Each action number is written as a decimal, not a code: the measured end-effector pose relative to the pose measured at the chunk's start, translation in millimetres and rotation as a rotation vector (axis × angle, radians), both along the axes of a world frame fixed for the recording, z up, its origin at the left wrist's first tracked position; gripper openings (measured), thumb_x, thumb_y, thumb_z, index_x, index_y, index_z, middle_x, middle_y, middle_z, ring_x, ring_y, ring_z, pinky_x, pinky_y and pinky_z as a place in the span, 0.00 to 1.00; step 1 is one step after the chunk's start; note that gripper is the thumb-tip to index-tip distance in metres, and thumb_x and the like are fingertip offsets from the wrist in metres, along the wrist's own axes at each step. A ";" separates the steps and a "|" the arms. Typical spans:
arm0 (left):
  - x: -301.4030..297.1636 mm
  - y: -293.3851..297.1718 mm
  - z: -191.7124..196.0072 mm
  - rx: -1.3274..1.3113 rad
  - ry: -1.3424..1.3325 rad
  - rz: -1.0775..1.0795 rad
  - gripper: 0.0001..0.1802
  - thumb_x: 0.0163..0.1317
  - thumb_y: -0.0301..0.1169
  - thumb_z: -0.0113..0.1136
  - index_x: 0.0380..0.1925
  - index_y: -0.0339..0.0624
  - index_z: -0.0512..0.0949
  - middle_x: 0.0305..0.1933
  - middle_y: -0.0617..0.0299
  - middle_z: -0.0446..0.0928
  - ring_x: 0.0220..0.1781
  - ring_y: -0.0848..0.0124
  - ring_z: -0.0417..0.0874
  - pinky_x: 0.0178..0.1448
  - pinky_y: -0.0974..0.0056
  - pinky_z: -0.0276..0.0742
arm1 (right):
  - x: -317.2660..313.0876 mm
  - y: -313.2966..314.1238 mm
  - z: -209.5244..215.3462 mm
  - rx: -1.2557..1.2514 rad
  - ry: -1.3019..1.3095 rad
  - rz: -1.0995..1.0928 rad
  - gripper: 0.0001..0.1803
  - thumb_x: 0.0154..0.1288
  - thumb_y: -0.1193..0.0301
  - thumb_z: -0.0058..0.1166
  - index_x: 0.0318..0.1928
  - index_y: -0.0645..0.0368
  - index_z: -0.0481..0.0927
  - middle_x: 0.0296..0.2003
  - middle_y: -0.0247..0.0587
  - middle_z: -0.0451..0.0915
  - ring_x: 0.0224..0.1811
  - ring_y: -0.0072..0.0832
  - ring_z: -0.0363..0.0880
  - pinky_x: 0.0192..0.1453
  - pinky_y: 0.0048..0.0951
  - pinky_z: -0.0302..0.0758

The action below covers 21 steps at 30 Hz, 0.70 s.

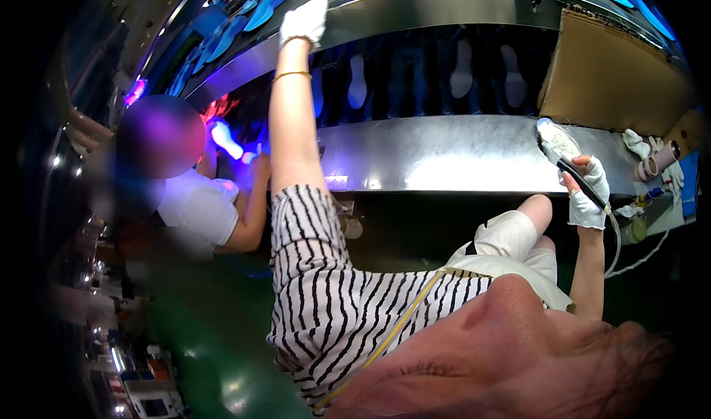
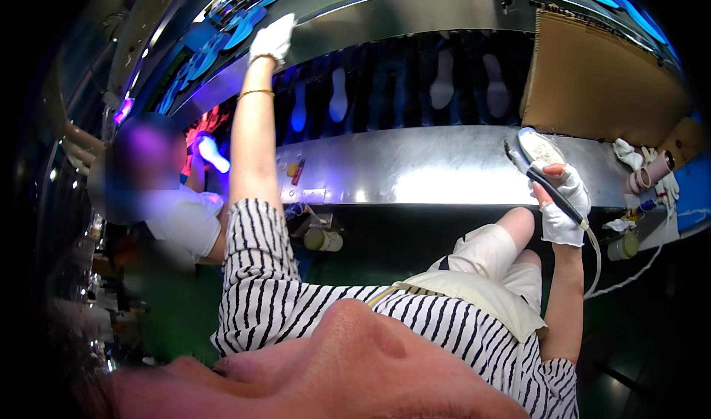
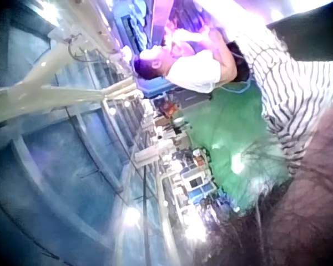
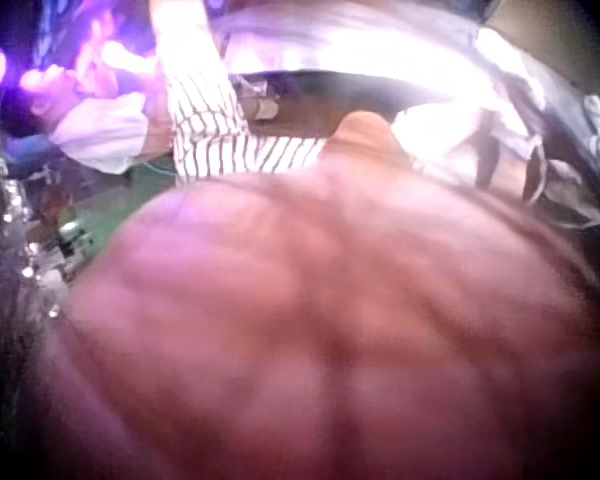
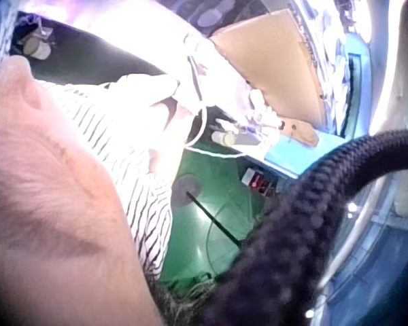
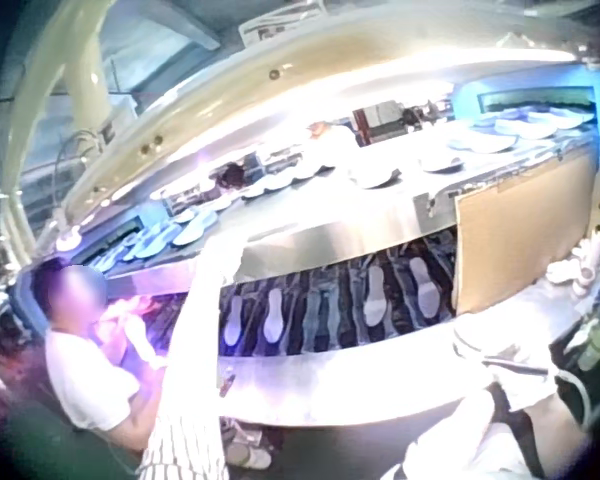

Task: The person, wearing white gloves, uses a handheld applicator brush to apply a liquid substance across the bottom surface of blue shoe outsoles, then places each outsole onto a moving conveyor belt.

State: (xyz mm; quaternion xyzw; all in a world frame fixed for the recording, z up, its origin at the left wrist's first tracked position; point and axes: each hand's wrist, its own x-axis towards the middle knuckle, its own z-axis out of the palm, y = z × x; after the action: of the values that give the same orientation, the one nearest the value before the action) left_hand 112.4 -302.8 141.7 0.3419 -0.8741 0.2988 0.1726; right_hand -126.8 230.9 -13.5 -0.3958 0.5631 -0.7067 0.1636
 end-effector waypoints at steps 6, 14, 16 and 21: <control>42.9 -25.1 35.0 0.341 0.242 0.503 0.25 0.65 0.45 0.35 0.46 0.43 0.79 0.52 0.55 0.77 0.55 0.58 0.77 0.57 0.53 0.71 | 1.3 -2.2 4.8 0.040 -0.085 -0.024 0.15 0.56 0.82 0.58 0.44 0.59 0.72 0.33 0.34 0.77 0.32 0.18 0.75 0.39 0.18 0.72; 41.2 -20.9 49.0 0.286 0.437 0.749 0.31 0.60 0.37 0.54 0.64 0.64 0.58 0.72 0.69 0.49 0.72 0.63 0.53 0.69 0.42 0.53 | 5.5 -8.6 10.6 0.077 -0.129 -0.042 0.14 0.56 0.79 0.60 0.42 0.60 0.71 0.30 0.36 0.78 0.30 0.19 0.76 0.38 0.19 0.73; 49.9 -36.8 49.1 0.328 0.480 0.760 0.36 0.57 0.37 0.59 0.65 0.64 0.56 0.73 0.69 0.48 0.71 0.62 0.55 0.68 0.42 0.53 | 4.5 -11.6 7.7 0.102 -0.127 -0.059 0.14 0.55 0.79 0.60 0.42 0.60 0.71 0.30 0.36 0.78 0.30 0.19 0.76 0.38 0.19 0.73; 90.6 -78.7 64.6 0.570 0.542 0.700 0.31 0.47 0.38 0.67 0.55 0.57 0.72 0.66 0.64 0.63 0.62 0.60 0.71 0.59 0.51 0.70 | 11.5 -27.8 6.9 0.083 -0.148 -0.001 0.14 0.54 0.80 0.61 0.40 0.59 0.73 0.31 0.37 0.78 0.29 0.20 0.76 0.37 0.20 0.73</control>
State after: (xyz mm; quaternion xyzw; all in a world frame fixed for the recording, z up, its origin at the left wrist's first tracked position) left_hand 203.0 -381.5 206.4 0.7117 -0.6783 -0.0102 0.1827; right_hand -115.3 203.1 -6.6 -0.3351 0.5785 -0.7102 0.2206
